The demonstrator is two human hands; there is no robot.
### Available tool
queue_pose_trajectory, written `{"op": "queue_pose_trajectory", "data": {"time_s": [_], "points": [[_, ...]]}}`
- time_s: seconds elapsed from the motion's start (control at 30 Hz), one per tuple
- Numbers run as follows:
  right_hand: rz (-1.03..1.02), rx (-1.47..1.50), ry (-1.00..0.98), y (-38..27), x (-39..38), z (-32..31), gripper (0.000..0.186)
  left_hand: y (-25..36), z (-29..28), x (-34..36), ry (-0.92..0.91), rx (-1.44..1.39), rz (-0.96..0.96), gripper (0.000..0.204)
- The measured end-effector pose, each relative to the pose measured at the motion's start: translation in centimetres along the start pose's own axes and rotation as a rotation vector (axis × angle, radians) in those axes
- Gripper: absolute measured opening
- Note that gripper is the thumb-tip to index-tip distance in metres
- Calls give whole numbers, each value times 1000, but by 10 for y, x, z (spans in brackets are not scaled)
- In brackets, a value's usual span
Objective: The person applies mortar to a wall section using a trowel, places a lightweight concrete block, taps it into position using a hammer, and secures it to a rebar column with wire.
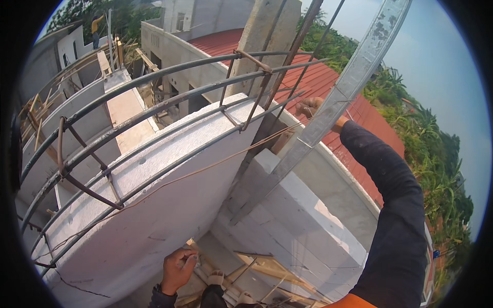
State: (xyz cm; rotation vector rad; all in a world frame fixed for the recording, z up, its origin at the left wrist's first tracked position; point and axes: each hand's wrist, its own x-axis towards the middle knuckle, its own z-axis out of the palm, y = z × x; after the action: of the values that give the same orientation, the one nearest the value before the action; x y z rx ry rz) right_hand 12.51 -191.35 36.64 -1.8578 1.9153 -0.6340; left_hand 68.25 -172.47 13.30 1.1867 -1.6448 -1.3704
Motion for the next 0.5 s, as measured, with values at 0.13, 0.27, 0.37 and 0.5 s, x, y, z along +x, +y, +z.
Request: {"op": "queue_pose_trajectory", "data": {"time_s": [0.13, 0.27, 0.37, 0.5], "points": [[-276, -578, -92, -46, -21, -28, 27, -19, -2, -7, 14, -3, -30, 16], [-342, -781, 9, -89, -31, -41, 23, -30, -4, -19, -1, 32, -83, 17], [-485, -769, 186, -79, -19, -41, 22, -36, -6, -27, -11, 52, -93, 17], [-295, -482, 293, -83, -11, -32, 22, -40, -15, -35, -35, 121, -117, 17]]}}
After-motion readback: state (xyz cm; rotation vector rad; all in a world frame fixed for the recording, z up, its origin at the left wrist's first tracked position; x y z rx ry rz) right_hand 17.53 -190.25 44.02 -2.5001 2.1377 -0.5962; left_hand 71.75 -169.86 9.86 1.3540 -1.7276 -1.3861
